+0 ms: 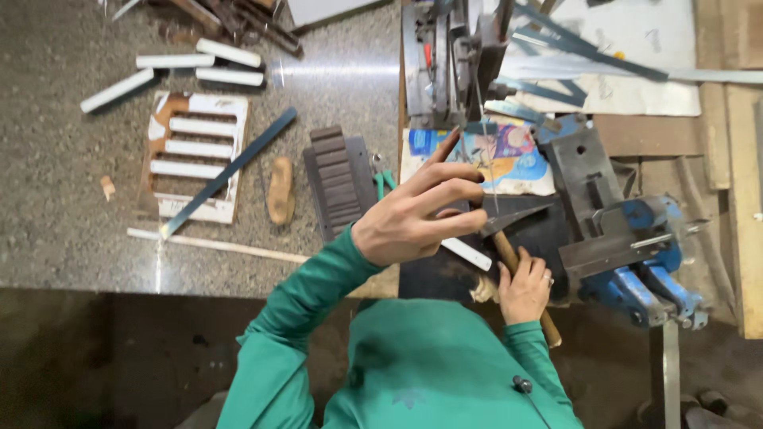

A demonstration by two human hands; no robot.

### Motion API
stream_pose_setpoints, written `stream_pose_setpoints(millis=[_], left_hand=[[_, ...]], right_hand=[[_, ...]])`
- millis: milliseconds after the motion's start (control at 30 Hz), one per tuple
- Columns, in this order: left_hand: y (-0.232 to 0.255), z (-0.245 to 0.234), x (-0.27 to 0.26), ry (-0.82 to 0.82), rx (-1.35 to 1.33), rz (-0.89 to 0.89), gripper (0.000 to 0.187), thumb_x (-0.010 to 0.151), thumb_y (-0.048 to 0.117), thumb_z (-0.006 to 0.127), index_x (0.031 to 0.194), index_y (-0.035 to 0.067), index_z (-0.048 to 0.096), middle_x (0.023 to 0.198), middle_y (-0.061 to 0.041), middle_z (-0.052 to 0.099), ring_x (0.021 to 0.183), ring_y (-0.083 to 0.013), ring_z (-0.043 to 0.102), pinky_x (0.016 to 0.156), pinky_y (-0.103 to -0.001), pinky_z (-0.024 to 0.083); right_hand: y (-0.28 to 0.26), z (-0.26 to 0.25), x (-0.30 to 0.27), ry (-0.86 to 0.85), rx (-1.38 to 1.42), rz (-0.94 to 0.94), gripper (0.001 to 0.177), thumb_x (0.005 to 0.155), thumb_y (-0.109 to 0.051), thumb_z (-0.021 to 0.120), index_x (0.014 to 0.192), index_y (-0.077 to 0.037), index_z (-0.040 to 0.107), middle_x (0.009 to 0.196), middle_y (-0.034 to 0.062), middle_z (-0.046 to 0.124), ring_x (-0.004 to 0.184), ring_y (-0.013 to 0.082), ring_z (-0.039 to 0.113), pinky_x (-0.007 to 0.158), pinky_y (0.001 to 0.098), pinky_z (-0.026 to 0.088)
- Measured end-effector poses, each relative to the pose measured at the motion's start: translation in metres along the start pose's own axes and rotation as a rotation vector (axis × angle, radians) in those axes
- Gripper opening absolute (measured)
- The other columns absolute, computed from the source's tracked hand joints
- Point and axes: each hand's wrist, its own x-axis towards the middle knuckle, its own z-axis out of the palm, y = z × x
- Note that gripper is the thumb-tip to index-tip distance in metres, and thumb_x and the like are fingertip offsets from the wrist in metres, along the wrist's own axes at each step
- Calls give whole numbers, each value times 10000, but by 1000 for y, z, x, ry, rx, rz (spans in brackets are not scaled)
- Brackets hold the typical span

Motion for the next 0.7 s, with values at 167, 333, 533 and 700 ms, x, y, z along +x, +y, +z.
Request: stream_pose_setpoints(millis=[167, 333, 533, 700], left_hand=[[-45, 11, 27, -24, 77, 155, 245, 930, -11, 777, 1114, 76, 641, 1195, -71, 588, 1321, -273, 540, 1323, -649, 250], [-100, 27, 49, -42, 169, 201, 184, 964, 40, 773, 1100, 109, 670, 1175, -60, 594, 1311, -255, 548, 1303, -636, 222], [-115, 26, 61, -20, 212, 265, 195, 953, 73, 817, 1087, 133, 689, 1139, -20, 575, 1297, -210, 556, 1325, -627, 209], [-128, -9, 98, 55, 210, 308, 167, 1018, 95, 833, 1069, 121, 676, 1121, -31, 594, 1293, -206, 560, 1301, -634, 256]], right_hand=[[6, 8, 1, -57, 14, 19, 448, 900, -306, 736, 1295, -110, 653, 1088, 121, 597, 973, 350, 577, 853, 457, 495], [1, 1, 3, -55, 63, 28, 443, 894, -287, 724, 1295, -116, 646, 1077, 111, 591, 977, 341, 575, 853, 455, 496], [-1, -2, 8, -90, 71, 43, 461, 886, -282, 715, 1308, -117, 635, 1081, 111, 586, 974, 336, 571, 837, 453, 497], [4, 1, 9, -91, 51, 19, 463, 886, -301, 703, 1304, -118, 624, 1069, 116, 581, 988, 340, 577, 824, 449, 509]])
